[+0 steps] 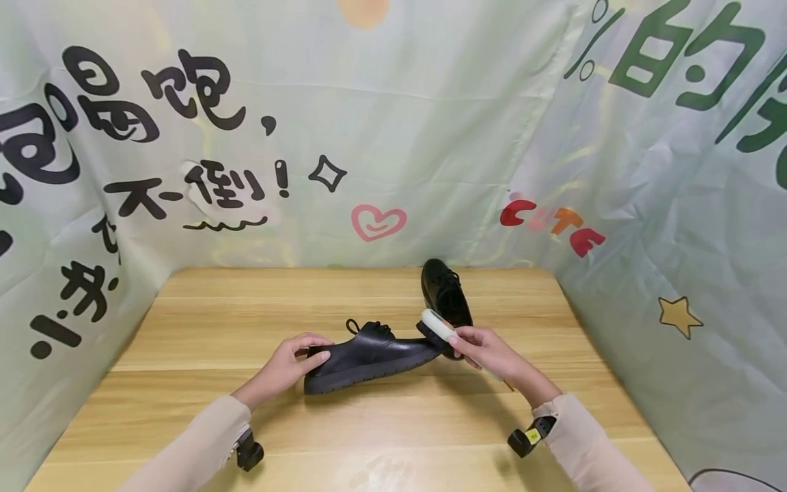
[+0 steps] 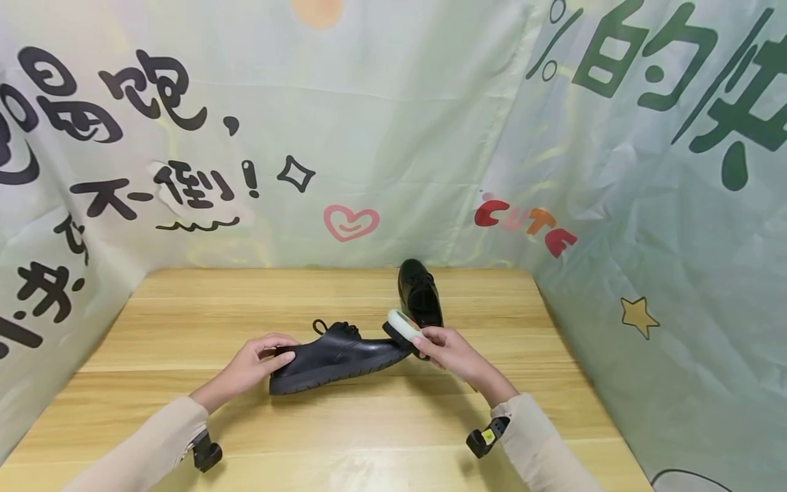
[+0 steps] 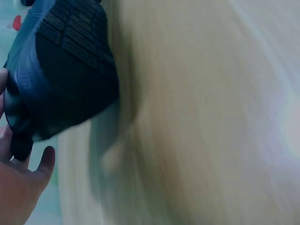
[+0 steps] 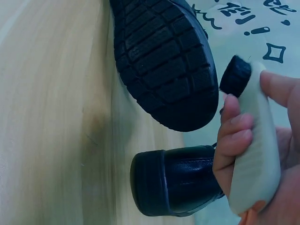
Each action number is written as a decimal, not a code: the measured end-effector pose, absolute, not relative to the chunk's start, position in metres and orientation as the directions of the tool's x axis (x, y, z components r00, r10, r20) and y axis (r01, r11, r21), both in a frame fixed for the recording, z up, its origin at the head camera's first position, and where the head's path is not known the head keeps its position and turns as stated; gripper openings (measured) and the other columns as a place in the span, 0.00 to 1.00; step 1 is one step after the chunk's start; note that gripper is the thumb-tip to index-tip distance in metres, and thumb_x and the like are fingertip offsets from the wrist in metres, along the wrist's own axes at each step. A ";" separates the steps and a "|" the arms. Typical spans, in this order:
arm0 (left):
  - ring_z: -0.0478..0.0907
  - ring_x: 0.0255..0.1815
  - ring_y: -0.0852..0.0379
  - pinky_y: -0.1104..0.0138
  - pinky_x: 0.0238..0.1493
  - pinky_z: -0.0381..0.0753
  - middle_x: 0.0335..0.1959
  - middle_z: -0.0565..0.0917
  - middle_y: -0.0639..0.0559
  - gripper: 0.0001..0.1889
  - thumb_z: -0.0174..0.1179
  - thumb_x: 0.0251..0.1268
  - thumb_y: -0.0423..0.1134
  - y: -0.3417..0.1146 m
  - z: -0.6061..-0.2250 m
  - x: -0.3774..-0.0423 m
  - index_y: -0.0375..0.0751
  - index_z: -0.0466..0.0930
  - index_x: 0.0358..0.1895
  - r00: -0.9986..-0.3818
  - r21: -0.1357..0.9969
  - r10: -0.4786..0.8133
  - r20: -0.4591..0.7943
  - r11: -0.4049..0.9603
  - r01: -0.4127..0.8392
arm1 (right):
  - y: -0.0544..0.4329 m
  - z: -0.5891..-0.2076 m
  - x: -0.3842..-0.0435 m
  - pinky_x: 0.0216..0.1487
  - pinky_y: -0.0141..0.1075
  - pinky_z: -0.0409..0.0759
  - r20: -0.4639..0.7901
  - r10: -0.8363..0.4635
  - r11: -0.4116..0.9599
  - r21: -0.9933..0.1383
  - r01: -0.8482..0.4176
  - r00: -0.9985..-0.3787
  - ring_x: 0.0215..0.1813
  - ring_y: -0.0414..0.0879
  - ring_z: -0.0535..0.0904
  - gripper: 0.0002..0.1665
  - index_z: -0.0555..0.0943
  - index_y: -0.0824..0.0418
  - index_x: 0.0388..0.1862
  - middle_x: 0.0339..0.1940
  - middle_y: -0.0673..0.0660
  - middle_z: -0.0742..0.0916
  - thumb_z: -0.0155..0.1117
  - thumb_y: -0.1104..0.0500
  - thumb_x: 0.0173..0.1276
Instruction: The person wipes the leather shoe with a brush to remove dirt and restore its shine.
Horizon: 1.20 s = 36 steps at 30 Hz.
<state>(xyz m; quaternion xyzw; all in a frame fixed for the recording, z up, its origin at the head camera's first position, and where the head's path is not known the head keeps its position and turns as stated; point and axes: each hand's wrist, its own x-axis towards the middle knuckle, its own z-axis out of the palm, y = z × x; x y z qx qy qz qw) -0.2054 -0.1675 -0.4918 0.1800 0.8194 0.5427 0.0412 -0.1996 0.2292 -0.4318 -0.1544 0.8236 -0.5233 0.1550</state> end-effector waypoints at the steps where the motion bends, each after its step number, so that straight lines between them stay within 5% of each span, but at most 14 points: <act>1: 0.75 0.57 0.51 0.50 0.59 0.73 0.53 0.81 0.52 0.16 0.63 0.64 0.45 -0.171 -0.492 -0.203 0.43 0.83 0.52 -0.926 0.890 0.345 0.154 0.358 0.281 | 0.228 -0.433 -0.200 0.20 0.31 0.65 -0.100 -0.407 0.414 -0.906 -0.086 -0.908 0.22 0.41 0.66 0.21 0.75 0.72 0.45 0.30 0.60 0.78 0.52 0.52 0.76; 7: 0.66 0.67 0.42 0.43 0.63 0.68 0.66 0.71 0.44 0.27 0.61 0.67 0.44 -0.184 -0.493 -0.187 0.38 0.70 0.66 -0.887 0.818 0.399 0.232 0.413 0.400 | 0.225 -0.437 -0.200 0.21 0.34 0.68 -0.116 -0.364 0.431 -0.900 -0.057 -0.924 0.23 0.45 0.67 0.21 0.75 0.68 0.48 0.32 0.61 0.79 0.52 0.50 0.75; 14: 0.56 0.72 0.39 0.41 0.67 0.61 0.73 0.59 0.42 0.52 0.76 0.46 0.44 -0.182 -0.494 -0.179 0.45 0.54 0.75 -0.876 0.773 0.452 0.168 0.490 0.402 | 0.225 -0.436 -0.200 0.22 0.36 0.67 -0.114 -0.341 0.424 -0.905 -0.044 -0.933 0.23 0.43 0.66 0.23 0.73 0.68 0.53 0.32 0.59 0.79 0.52 0.49 0.75; 23: 0.67 0.66 0.40 0.45 0.62 0.71 0.68 0.68 0.42 0.49 0.79 0.41 0.40 -0.190 -0.487 -0.195 0.40 0.62 0.71 -0.864 0.701 0.477 0.161 0.561 0.440 | 0.224 -0.438 -0.200 0.17 0.33 0.63 -0.111 -0.385 0.414 -0.908 -0.064 -0.916 0.19 0.42 0.63 0.22 0.73 0.66 0.56 0.30 0.61 0.79 0.50 0.49 0.76; 29: 0.64 0.68 0.40 0.44 0.64 0.68 0.69 0.66 0.42 0.49 0.79 0.40 0.39 -0.204 -0.482 -0.213 0.46 0.62 0.71 -0.851 0.722 0.516 0.101 0.550 0.419 | 0.226 -0.440 -0.198 0.16 0.29 0.60 -0.091 -0.421 0.424 -0.899 -0.107 -0.902 0.16 0.39 0.62 0.20 0.74 0.66 0.53 0.28 0.58 0.80 0.50 0.51 0.77; 36: 0.60 0.70 0.39 0.45 0.67 0.64 0.70 0.65 0.43 0.49 0.79 0.40 0.36 -0.217 -0.483 -0.226 0.42 0.62 0.71 -0.857 0.792 0.511 0.072 0.492 0.360 | 0.230 -0.443 -0.198 0.15 0.27 0.59 -0.092 -0.390 0.438 -0.894 -0.096 -0.916 0.15 0.38 0.62 0.18 0.75 0.68 0.52 0.27 0.53 0.80 0.49 0.54 0.77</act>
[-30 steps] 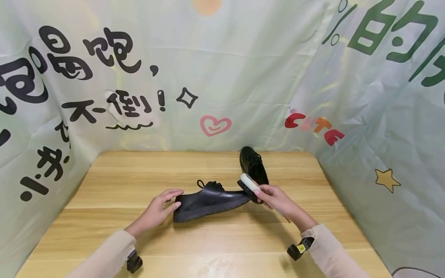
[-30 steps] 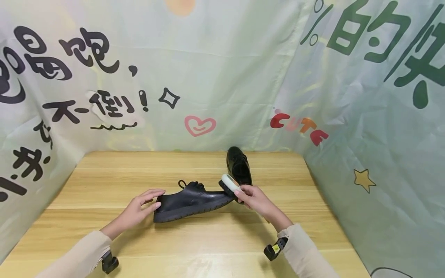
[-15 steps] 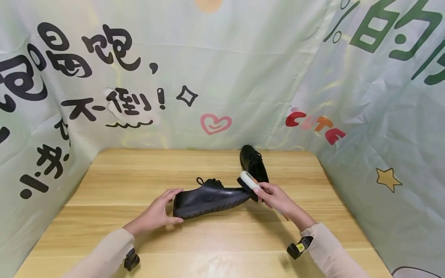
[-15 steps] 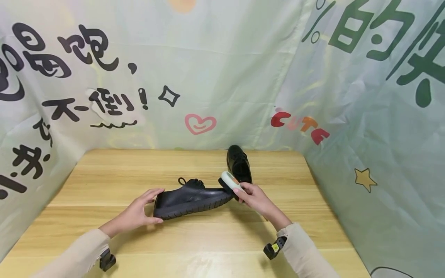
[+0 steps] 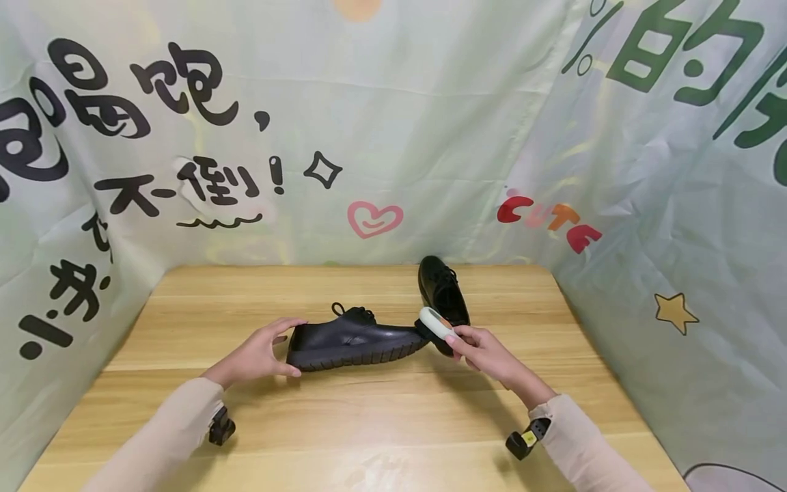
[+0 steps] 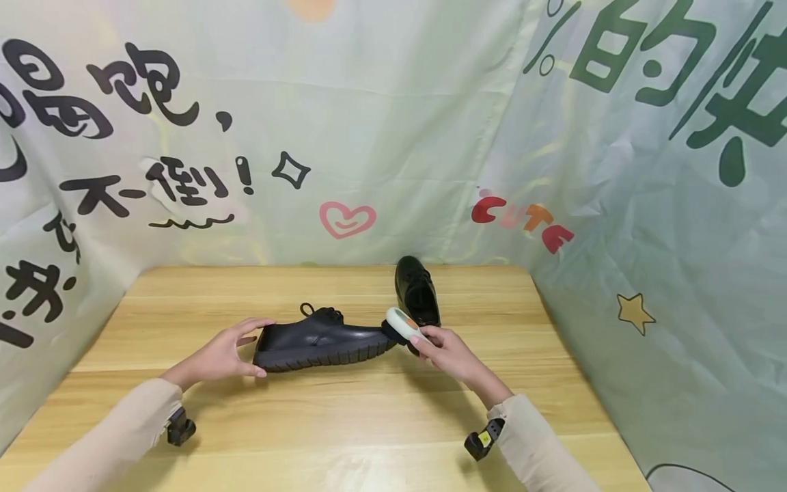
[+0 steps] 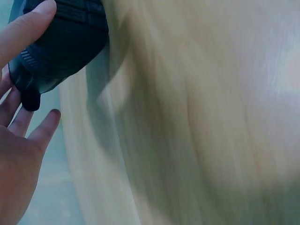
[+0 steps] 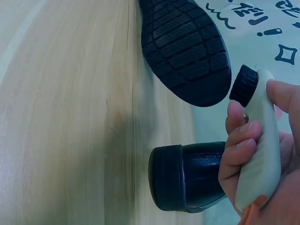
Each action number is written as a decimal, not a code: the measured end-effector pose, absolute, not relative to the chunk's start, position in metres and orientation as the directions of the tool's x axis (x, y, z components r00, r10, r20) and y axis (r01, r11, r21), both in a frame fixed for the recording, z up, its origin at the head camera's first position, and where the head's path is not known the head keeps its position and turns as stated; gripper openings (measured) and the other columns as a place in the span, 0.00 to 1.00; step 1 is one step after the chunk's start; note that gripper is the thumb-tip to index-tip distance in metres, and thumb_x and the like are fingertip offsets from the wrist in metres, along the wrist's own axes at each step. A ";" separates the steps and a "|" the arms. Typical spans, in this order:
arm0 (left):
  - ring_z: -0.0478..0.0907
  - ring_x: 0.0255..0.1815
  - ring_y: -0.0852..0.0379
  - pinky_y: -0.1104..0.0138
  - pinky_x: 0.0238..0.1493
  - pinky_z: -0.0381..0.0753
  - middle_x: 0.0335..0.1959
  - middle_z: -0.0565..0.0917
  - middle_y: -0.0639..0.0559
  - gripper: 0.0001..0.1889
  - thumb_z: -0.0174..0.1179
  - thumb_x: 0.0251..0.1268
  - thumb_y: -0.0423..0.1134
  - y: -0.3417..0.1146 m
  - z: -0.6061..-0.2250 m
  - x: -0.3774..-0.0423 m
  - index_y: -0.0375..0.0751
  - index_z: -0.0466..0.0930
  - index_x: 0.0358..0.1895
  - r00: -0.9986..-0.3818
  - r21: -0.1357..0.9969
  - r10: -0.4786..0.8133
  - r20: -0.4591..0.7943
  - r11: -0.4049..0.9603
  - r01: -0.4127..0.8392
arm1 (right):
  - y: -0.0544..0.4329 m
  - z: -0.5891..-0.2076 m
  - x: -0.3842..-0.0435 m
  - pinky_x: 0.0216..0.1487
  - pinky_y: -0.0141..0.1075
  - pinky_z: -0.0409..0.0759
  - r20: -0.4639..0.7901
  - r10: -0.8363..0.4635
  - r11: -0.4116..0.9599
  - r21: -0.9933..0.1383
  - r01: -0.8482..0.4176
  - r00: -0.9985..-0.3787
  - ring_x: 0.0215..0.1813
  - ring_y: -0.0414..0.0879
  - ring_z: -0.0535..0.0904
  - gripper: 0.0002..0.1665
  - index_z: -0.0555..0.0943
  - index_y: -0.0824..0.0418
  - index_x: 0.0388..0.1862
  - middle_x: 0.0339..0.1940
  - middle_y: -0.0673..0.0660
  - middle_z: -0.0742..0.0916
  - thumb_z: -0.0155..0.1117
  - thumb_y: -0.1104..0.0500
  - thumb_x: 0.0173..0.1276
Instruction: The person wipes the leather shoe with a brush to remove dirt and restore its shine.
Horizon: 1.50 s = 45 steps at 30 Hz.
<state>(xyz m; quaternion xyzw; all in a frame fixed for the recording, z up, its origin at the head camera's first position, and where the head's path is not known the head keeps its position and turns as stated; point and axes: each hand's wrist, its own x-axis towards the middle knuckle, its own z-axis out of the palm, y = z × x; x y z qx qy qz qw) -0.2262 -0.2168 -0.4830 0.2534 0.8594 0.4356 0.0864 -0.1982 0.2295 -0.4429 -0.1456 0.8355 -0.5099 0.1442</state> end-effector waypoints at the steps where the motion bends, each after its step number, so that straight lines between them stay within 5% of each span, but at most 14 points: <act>1: 0.59 0.71 0.39 0.44 0.67 0.63 0.70 0.65 0.42 0.49 0.79 0.40 0.36 -0.219 -0.483 -0.227 0.42 0.62 0.71 -0.858 0.798 0.509 0.072 0.487 0.356 | 0.228 -0.442 -0.198 0.16 0.27 0.59 -0.094 -0.389 0.439 -0.894 -0.095 -0.916 0.15 0.38 0.62 0.18 0.75 0.68 0.52 0.27 0.53 0.80 0.49 0.55 0.77; 17: 0.54 0.71 0.29 0.43 0.67 0.63 0.71 0.58 0.37 0.41 0.69 0.57 0.42 -0.219 -0.496 -0.221 0.37 0.58 0.72 -0.886 0.921 0.462 0.043 0.324 0.214 | 0.222 -0.448 -0.197 0.17 0.28 0.62 -0.033 -0.311 0.521 -0.842 -0.141 -0.950 0.17 0.38 0.64 0.23 0.77 0.62 0.57 0.30 0.65 0.82 0.55 0.47 0.73; 24: 0.54 0.70 0.27 0.46 0.64 0.68 0.72 0.57 0.36 0.41 0.71 0.53 0.43 -0.215 -0.490 -0.222 0.38 0.60 0.70 -0.894 0.927 0.447 -0.017 0.343 0.154 | 0.221 -0.448 -0.193 0.19 0.28 0.66 0.034 -0.305 0.524 -0.828 -0.197 -0.952 0.20 0.39 0.67 0.22 0.78 0.64 0.56 0.28 0.61 0.83 0.57 0.50 0.72; 31: 0.55 0.69 0.27 0.46 0.64 0.69 0.72 0.56 0.34 0.43 0.73 0.50 0.43 -0.211 -0.483 -0.225 0.37 0.61 0.69 -0.897 0.919 0.441 -0.035 0.367 0.145 | 0.220 -0.449 -0.191 0.29 0.30 0.77 0.077 -0.209 0.567 -0.802 -0.185 -0.975 0.34 0.46 0.81 0.22 0.77 0.67 0.56 0.36 0.64 0.85 0.59 0.53 0.72; 39: 0.56 0.70 0.29 0.43 0.67 0.63 0.69 0.62 0.37 0.41 0.73 0.51 0.41 -0.212 -0.485 -0.225 0.38 0.63 0.67 -0.888 0.917 0.459 -0.013 0.360 0.173 | 0.216 -0.446 -0.190 0.35 0.33 0.81 0.094 -0.163 0.642 -0.746 -0.178 -0.982 0.42 0.49 0.82 0.24 0.77 0.68 0.56 0.46 0.64 0.84 0.59 0.51 0.72; 45: 0.55 0.71 0.31 0.43 0.68 0.61 0.71 0.60 0.38 0.42 0.71 0.53 0.43 -0.212 -0.486 -0.224 0.39 0.61 0.70 -0.878 0.914 0.478 -0.001 0.357 0.193 | 0.210 -0.445 -0.190 0.30 0.32 0.78 0.072 -0.171 0.651 -0.740 -0.168 -0.983 0.35 0.48 0.79 0.25 0.77 0.68 0.58 0.44 0.65 0.85 0.59 0.51 0.72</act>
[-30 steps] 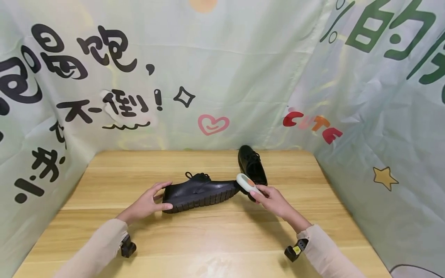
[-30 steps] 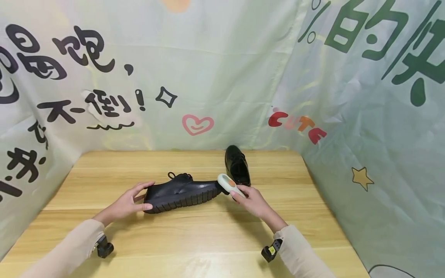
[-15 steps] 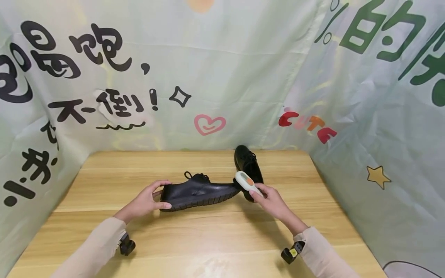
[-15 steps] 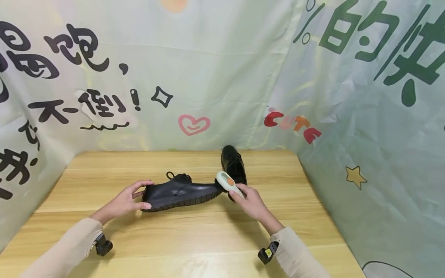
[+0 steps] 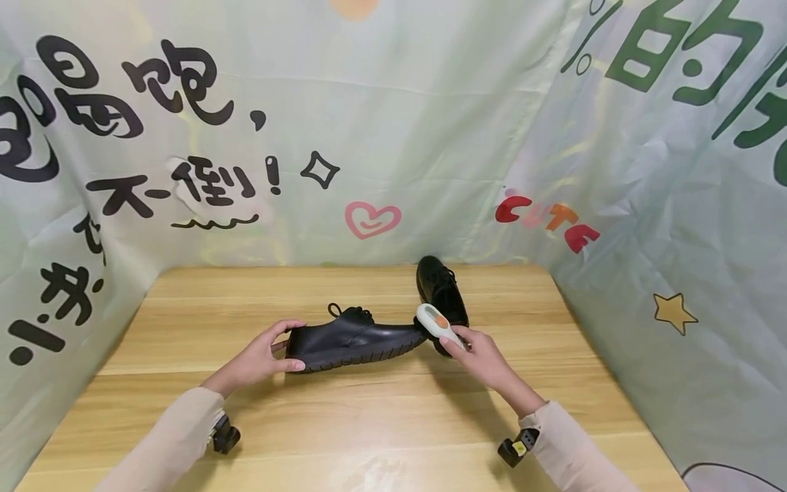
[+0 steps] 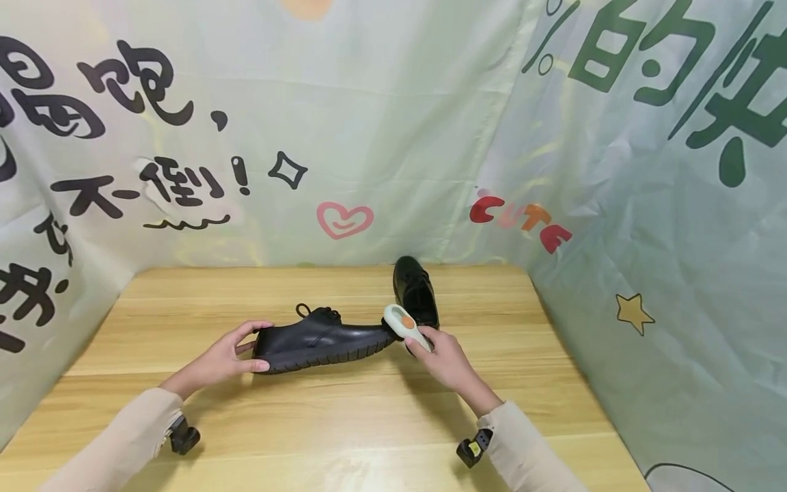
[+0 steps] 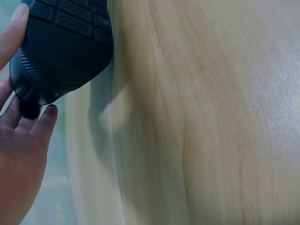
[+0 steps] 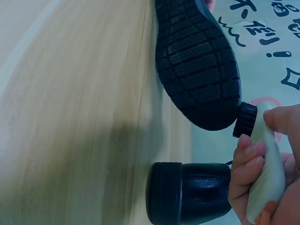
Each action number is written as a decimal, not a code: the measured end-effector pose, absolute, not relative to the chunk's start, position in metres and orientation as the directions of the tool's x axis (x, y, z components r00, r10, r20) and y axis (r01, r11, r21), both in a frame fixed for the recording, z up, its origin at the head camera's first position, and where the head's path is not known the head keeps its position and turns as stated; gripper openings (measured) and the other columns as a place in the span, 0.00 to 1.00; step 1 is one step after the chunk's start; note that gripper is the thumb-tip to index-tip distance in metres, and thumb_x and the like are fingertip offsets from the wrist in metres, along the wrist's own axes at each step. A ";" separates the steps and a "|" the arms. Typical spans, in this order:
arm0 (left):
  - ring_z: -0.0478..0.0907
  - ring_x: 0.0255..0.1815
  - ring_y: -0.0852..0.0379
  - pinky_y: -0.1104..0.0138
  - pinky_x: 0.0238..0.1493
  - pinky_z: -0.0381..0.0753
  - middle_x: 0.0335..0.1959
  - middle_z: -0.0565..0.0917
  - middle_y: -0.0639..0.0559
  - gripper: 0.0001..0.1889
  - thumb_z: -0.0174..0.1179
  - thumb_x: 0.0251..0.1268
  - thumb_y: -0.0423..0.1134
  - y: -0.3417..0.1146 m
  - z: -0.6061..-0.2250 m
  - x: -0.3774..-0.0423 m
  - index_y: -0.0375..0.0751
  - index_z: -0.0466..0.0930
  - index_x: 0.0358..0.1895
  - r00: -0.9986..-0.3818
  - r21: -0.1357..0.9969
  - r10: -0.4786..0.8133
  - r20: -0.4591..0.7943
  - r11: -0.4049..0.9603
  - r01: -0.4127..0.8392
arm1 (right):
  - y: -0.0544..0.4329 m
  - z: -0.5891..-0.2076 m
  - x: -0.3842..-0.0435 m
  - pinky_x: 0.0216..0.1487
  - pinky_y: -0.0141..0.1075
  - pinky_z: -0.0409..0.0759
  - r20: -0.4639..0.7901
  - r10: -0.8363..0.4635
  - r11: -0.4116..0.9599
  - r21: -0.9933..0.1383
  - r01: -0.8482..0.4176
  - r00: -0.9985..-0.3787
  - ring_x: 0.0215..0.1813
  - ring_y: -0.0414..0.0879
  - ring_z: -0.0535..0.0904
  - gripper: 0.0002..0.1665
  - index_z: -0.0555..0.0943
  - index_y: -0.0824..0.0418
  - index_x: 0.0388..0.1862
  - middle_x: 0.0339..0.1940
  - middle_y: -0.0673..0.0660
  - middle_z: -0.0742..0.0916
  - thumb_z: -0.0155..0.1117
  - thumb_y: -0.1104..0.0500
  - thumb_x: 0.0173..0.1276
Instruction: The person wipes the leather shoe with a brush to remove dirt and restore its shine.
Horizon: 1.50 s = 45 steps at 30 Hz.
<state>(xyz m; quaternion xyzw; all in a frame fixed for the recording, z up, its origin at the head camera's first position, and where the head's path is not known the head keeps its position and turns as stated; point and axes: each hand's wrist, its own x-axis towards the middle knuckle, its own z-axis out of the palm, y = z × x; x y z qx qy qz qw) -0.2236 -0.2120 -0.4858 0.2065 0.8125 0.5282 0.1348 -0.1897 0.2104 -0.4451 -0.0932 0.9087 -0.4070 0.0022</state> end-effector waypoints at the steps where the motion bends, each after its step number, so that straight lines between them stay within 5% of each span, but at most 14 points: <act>1: 0.54 0.71 0.31 0.43 0.68 0.61 0.72 0.59 0.38 0.42 0.71 0.53 0.43 -0.212 -0.486 -0.224 0.40 0.60 0.71 -0.879 0.912 0.477 0.003 0.359 0.198 | 0.210 -0.445 -0.190 0.29 0.32 0.77 0.070 -0.174 0.654 -0.737 -0.169 -0.982 0.33 0.47 0.78 0.25 0.77 0.68 0.58 0.43 0.64 0.85 0.59 0.51 0.72; 11: 0.53 0.73 0.35 0.45 0.71 0.55 0.70 0.62 0.37 0.42 0.72 0.52 0.43 -0.209 -0.490 -0.226 0.37 0.62 0.70 -0.889 0.890 0.453 0.071 0.374 0.261 | 0.186 -0.434 -0.191 0.24 0.32 0.73 0.153 -0.173 0.747 -0.623 -0.231 -0.973 0.22 0.40 0.71 0.24 0.79 0.67 0.57 0.28 0.54 0.84 0.62 0.52 0.69; 22: 0.54 0.72 0.34 0.48 0.70 0.58 0.70 0.62 0.37 0.44 0.72 0.50 0.45 -0.211 -0.492 -0.221 0.37 0.62 0.70 -0.904 0.879 0.424 0.046 0.414 0.239 | 0.141 -0.431 -0.178 0.23 0.35 0.75 0.348 -0.331 0.832 -0.330 -0.446 -0.877 0.25 0.41 0.76 0.20 0.80 0.63 0.51 0.30 0.53 0.85 0.65 0.51 0.67; 33: 0.58 0.71 0.37 0.49 0.70 0.58 0.66 0.67 0.39 0.40 0.73 0.49 0.42 -0.205 -0.492 -0.221 0.40 0.66 0.68 -0.886 0.865 0.447 0.121 0.390 0.315 | 0.104 -0.431 -0.163 0.18 0.35 0.75 0.324 -0.516 0.823 -0.070 -0.563 -0.793 0.24 0.46 0.79 0.28 0.78 0.65 0.58 0.36 0.58 0.85 0.61 0.46 0.68; 40: 0.60 0.71 0.38 0.53 0.69 0.61 0.67 0.67 0.41 0.42 0.74 0.47 0.45 -0.205 -0.493 -0.219 0.42 0.65 0.68 -0.893 0.854 0.436 0.111 0.418 0.310 | 0.112 -0.432 -0.165 0.14 0.35 0.73 0.392 -0.452 0.863 -0.035 -0.504 -0.801 0.22 0.47 0.79 0.29 0.79 0.61 0.59 0.35 0.57 0.86 0.63 0.44 0.67; 45: 0.58 0.72 0.38 0.53 0.69 0.60 0.68 0.67 0.42 0.42 0.74 0.47 0.45 -0.207 -0.492 -0.217 0.44 0.65 0.68 -0.897 0.849 0.428 0.109 0.430 0.308 | 0.131 -0.428 -0.175 0.11 0.30 0.64 0.365 -0.370 0.882 -0.152 -0.447 -0.854 0.15 0.44 0.72 0.26 0.80 0.60 0.56 0.23 0.53 0.82 0.62 0.44 0.67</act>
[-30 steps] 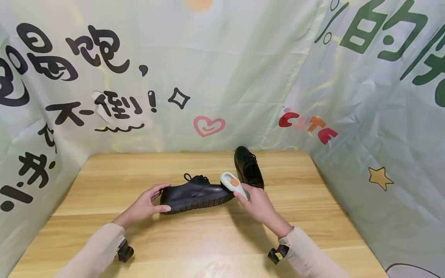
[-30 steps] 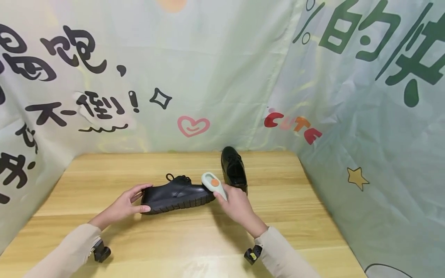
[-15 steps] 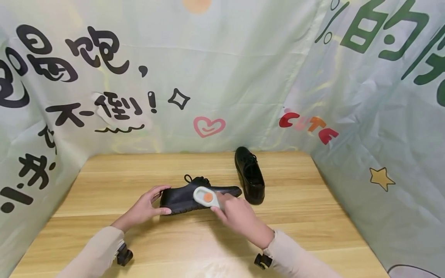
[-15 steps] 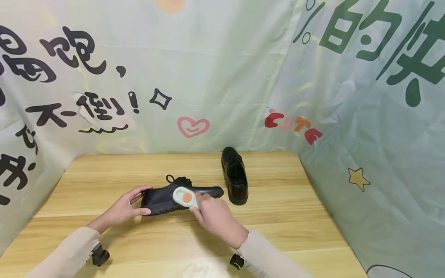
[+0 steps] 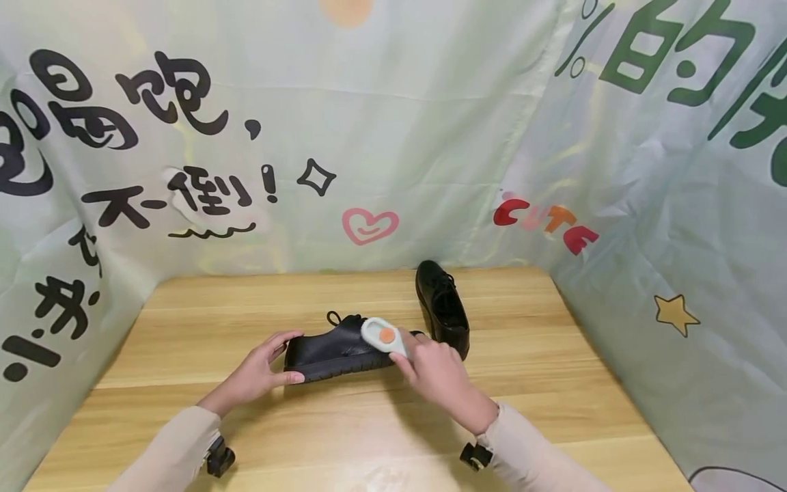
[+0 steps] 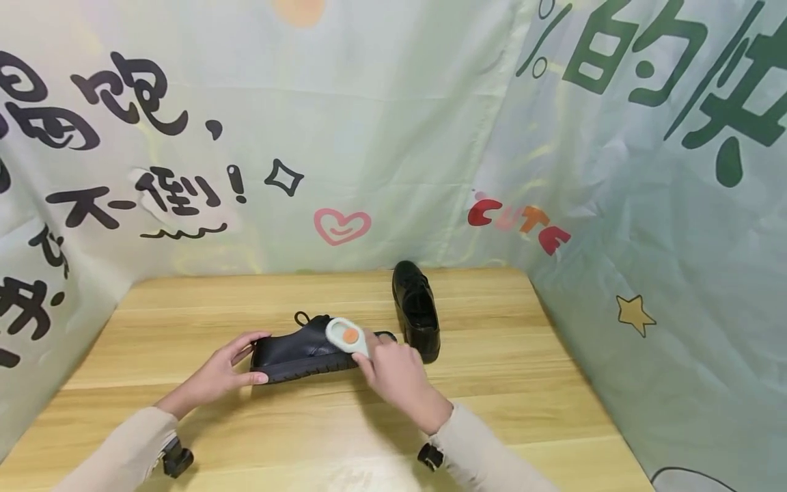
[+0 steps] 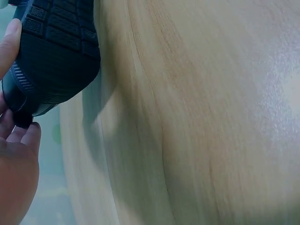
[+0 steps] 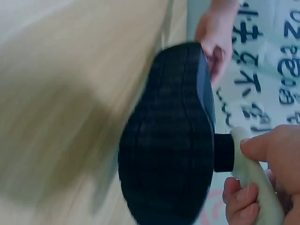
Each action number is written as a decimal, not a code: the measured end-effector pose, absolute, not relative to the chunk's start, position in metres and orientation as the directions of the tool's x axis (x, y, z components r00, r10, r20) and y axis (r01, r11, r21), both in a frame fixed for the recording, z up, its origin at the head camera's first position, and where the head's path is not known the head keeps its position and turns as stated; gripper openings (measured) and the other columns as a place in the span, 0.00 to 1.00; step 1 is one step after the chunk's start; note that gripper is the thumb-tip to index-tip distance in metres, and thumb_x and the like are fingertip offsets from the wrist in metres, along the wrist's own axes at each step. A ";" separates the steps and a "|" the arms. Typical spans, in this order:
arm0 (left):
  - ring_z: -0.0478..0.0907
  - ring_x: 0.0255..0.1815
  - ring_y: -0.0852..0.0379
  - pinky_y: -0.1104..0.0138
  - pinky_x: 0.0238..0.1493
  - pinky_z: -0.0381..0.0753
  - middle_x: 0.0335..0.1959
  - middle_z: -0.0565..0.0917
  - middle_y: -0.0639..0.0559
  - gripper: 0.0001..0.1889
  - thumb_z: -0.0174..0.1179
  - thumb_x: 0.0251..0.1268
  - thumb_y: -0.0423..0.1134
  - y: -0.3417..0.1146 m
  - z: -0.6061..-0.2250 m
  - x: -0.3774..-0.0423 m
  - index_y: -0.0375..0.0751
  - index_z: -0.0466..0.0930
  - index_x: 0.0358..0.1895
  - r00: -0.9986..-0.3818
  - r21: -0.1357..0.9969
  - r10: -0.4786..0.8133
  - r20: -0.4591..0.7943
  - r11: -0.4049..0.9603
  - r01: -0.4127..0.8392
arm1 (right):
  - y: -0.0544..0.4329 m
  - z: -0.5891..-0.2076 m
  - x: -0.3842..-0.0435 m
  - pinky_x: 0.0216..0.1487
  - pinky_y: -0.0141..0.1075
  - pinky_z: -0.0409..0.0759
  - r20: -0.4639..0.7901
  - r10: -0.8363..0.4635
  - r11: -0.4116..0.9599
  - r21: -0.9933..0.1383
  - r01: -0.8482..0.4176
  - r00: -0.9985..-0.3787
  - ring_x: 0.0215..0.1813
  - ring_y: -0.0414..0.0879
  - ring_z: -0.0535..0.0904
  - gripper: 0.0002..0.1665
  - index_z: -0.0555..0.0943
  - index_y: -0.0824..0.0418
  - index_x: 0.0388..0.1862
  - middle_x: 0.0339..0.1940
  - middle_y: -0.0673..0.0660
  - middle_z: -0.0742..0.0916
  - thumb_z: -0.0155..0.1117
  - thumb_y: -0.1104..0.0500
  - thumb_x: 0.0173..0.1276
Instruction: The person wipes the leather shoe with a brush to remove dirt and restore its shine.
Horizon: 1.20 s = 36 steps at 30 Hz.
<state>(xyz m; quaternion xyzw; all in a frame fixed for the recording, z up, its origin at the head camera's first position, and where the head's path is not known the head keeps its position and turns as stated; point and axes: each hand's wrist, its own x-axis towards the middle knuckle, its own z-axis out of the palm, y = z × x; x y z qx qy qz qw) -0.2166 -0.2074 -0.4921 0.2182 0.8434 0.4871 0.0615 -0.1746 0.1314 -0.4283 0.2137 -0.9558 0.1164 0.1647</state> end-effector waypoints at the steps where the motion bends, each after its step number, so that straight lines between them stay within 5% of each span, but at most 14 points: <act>1: 0.57 0.72 0.39 0.53 0.70 0.60 0.68 0.67 0.42 0.41 0.73 0.47 0.45 -0.208 -0.492 -0.217 0.44 0.65 0.68 -0.896 0.847 0.429 0.114 0.429 0.313 | 0.137 -0.427 -0.178 0.10 0.29 0.63 0.344 -0.347 0.883 -0.193 -0.428 -0.872 0.15 0.42 0.69 0.26 0.79 0.61 0.57 0.21 0.52 0.79 0.62 0.45 0.68; 6: 0.58 0.72 0.40 0.53 0.70 0.59 0.67 0.68 0.42 0.41 0.74 0.47 0.43 -0.207 -0.491 -0.218 0.44 0.66 0.68 -0.894 0.852 0.432 0.123 0.415 0.318 | 0.163 -0.426 -0.193 0.16 0.32 0.65 0.256 -0.235 0.896 -0.316 -0.311 -0.938 0.16 0.40 0.65 0.27 0.76 0.64 0.62 0.21 0.52 0.79 0.60 0.49 0.70; 12: 0.60 0.71 0.38 0.50 0.68 0.62 0.67 0.68 0.41 0.40 0.73 0.48 0.41 -0.207 -0.492 -0.217 0.41 0.66 0.68 -0.893 0.854 0.428 0.140 0.404 0.328 | 0.174 -0.428 -0.198 0.20 0.36 0.67 0.210 -0.222 0.897 -0.339 -0.284 -0.952 0.18 0.43 0.67 0.29 0.73 0.68 0.65 0.26 0.56 0.83 0.56 0.49 0.73; 19: 0.60 0.70 0.39 0.49 0.67 0.64 0.67 0.68 0.41 0.40 0.73 0.49 0.43 -0.209 -0.495 -0.216 0.42 0.66 0.68 -0.901 0.858 0.415 0.124 0.412 0.308 | 0.161 -0.432 -0.195 0.21 0.39 0.73 0.323 -0.269 0.889 -0.279 -0.362 -0.908 0.23 0.45 0.74 0.27 0.76 0.67 0.61 0.32 0.58 0.86 0.60 0.50 0.71; 27: 0.60 0.70 0.40 0.49 0.67 0.65 0.67 0.68 0.42 0.41 0.74 0.48 0.44 -0.208 -0.496 -0.220 0.40 0.66 0.68 -0.899 0.865 0.422 0.119 0.400 0.303 | 0.134 -0.436 -0.187 0.14 0.33 0.67 0.440 -0.370 0.865 -0.159 -0.477 -0.818 0.19 0.45 0.75 0.25 0.78 0.61 0.59 0.32 0.55 0.85 0.60 0.46 0.70; 36: 0.59 0.70 0.37 0.52 0.67 0.64 0.67 0.67 0.38 0.42 0.74 0.48 0.42 -0.209 -0.495 -0.221 0.34 0.66 0.67 -0.904 0.903 0.413 0.110 0.338 0.265 | 0.087 -0.444 -0.170 0.12 0.29 0.65 0.402 -0.539 0.802 -0.023 -0.597 -0.740 0.19 0.42 0.74 0.30 0.77 0.61 0.61 0.33 0.57 0.86 0.56 0.42 0.71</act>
